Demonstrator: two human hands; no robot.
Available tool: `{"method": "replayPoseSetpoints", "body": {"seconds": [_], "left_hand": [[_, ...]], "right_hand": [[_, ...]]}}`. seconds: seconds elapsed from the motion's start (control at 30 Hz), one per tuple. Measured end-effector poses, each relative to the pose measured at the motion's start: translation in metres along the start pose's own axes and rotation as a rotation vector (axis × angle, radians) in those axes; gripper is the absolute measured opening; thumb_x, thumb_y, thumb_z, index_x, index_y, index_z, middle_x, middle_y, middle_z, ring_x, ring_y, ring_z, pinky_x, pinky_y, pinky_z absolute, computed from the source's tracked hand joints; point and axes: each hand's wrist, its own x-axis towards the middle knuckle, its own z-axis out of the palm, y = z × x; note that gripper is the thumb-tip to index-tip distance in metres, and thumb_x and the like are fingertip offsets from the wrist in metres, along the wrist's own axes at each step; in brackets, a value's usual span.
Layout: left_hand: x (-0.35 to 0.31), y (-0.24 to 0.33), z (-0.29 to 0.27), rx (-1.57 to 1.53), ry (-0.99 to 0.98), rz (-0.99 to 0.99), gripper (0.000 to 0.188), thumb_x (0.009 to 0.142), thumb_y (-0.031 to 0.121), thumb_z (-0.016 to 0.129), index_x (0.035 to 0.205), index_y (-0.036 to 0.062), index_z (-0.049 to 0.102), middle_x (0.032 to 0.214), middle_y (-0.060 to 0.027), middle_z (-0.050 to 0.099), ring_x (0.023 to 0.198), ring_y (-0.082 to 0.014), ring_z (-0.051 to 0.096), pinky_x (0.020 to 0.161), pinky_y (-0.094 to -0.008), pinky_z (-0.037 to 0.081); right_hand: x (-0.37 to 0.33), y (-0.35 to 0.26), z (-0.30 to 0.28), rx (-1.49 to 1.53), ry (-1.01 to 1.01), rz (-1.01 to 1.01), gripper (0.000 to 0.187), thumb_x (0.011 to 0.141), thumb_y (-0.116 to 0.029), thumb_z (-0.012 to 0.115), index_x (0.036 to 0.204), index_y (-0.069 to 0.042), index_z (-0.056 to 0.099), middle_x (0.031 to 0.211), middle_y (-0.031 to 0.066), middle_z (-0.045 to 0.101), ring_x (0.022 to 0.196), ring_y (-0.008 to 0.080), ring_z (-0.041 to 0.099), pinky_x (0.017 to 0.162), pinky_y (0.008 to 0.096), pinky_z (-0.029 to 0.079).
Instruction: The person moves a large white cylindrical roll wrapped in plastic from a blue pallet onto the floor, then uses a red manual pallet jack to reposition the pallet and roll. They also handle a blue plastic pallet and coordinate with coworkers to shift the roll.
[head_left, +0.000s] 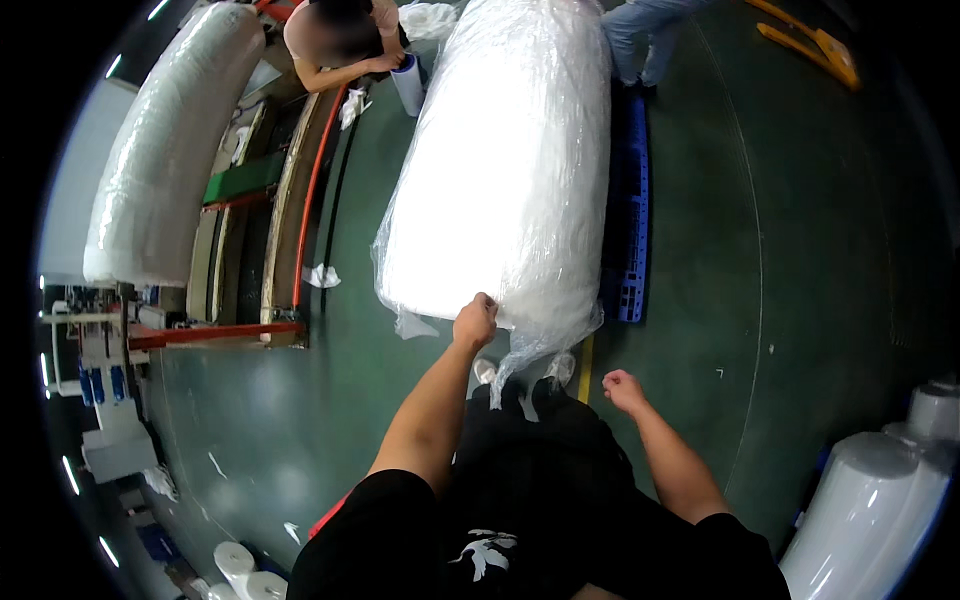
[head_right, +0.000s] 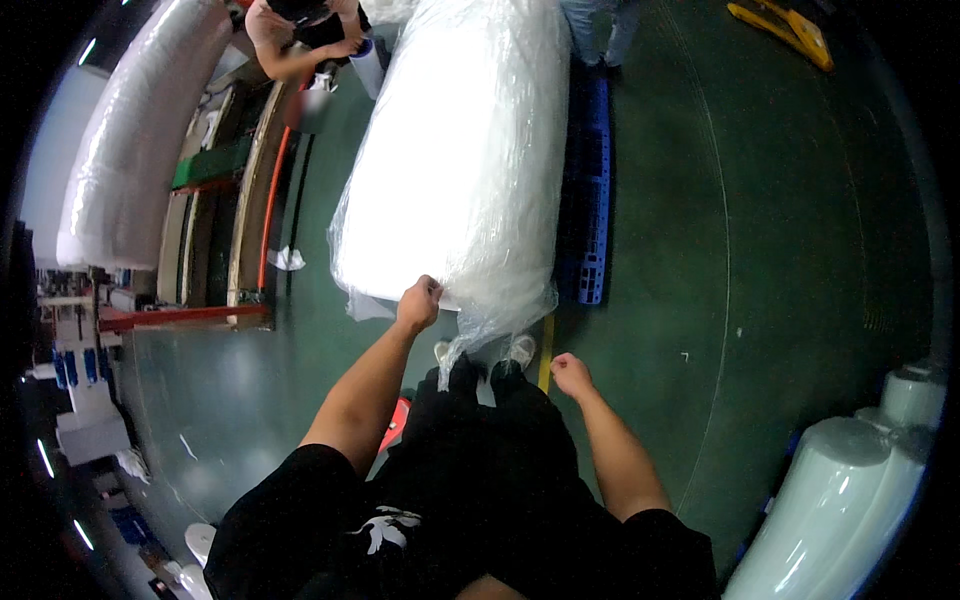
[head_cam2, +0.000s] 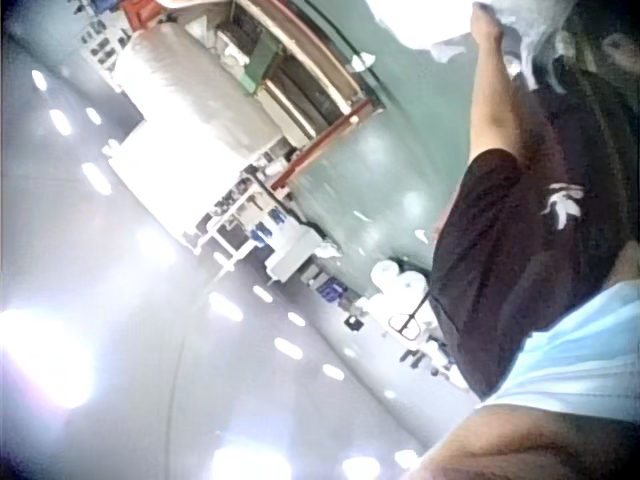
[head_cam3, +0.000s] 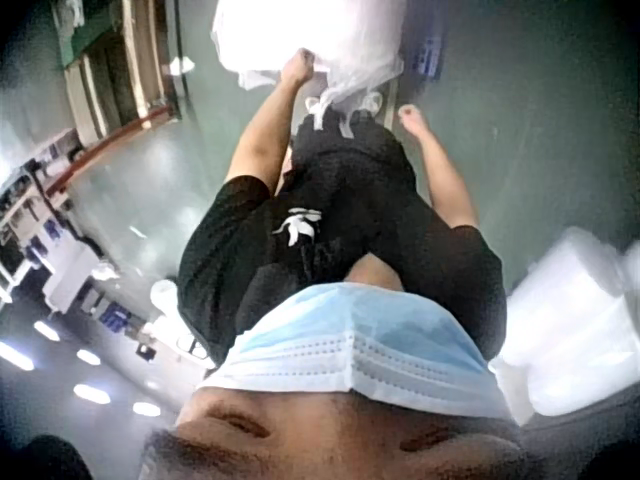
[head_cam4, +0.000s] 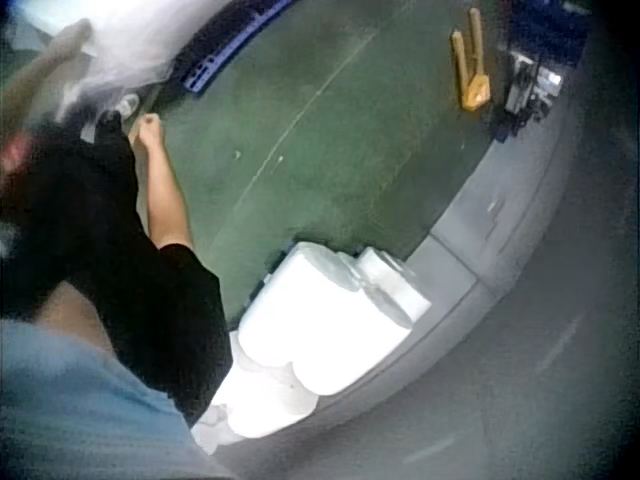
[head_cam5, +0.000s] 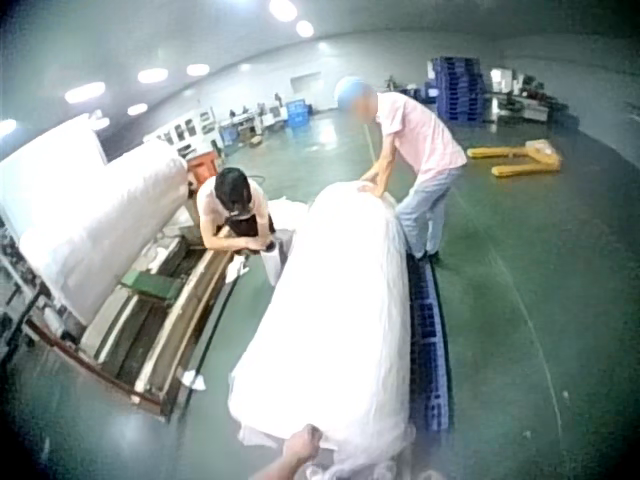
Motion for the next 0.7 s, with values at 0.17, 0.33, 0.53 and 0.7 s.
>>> {"method": "replayPoseSetpoints", "body": {"seconds": [0.17, 0.33, 0.53, 0.7], "left_hand": [[-0.003, 0.008, 0.006, -0.037, 0.015, -0.057, 0.024, 0.085, 0.027, 0.049, 0.095, 0.0063, 0.055, 0.09, -0.0174, 0.062, 0.089, -0.0341, 0.057, 0.077, -0.0412, 0.044], [-0.044, -0.01, 0.01, -0.212, 0.159, -0.056, 0.026, 0.083, 0.026, 0.052, 0.097, 0.0035, 0.055, 0.092, -0.0162, 0.061, 0.086, -0.0319, 0.058, 0.077, -0.0379, 0.045], [-0.185, -0.108, 0.04, -0.255, 0.106, -0.272, 0.029, 0.082, 0.029, 0.052, 0.093, 0.0031, 0.058, 0.093, -0.0179, 0.061, 0.089, -0.0322, 0.058, 0.079, -0.0393, 0.045], [-0.354, -0.229, 0.11, -0.249, -0.109, -0.742, 0.033, 0.081, 0.029, 0.049, 0.103, 0.0046, 0.056, 0.105, -0.0184, 0.058, 0.1, -0.0326, 0.054, 0.087, -0.0402, 0.042]], "right_hand": [[0.008, -0.039, 0.006, -0.142, -0.082, -0.16, 0.03, 0.08, -0.02, 0.057, 0.103, -0.001, 0.055, 0.082, 0.0057, 0.06, 0.072, 0.0137, 0.058, 0.062, 0.027, 0.045], [0.024, -0.102, 0.067, 0.117, -0.334, 0.146, 0.049, 0.08, -0.022, 0.058, 0.122, -0.004, 0.04, 0.108, 0.0087, 0.053, 0.091, 0.0163, 0.055, 0.067, 0.0259, 0.044], [0.019, -0.124, 0.123, 0.075, -0.421, 0.15, 0.051, 0.083, -0.021, 0.054, 0.127, -0.005, 0.033, 0.114, 0.0093, 0.049, 0.092, 0.0168, 0.055, 0.062, 0.0248, 0.045], [0.013, -0.093, 0.111, -0.279, -0.38, 0.032, 0.047, 0.081, -0.019, 0.056, 0.12, -0.003, 0.037, 0.095, 0.0089, 0.055, 0.077, 0.0156, 0.057, 0.056, 0.0267, 0.044]]}}
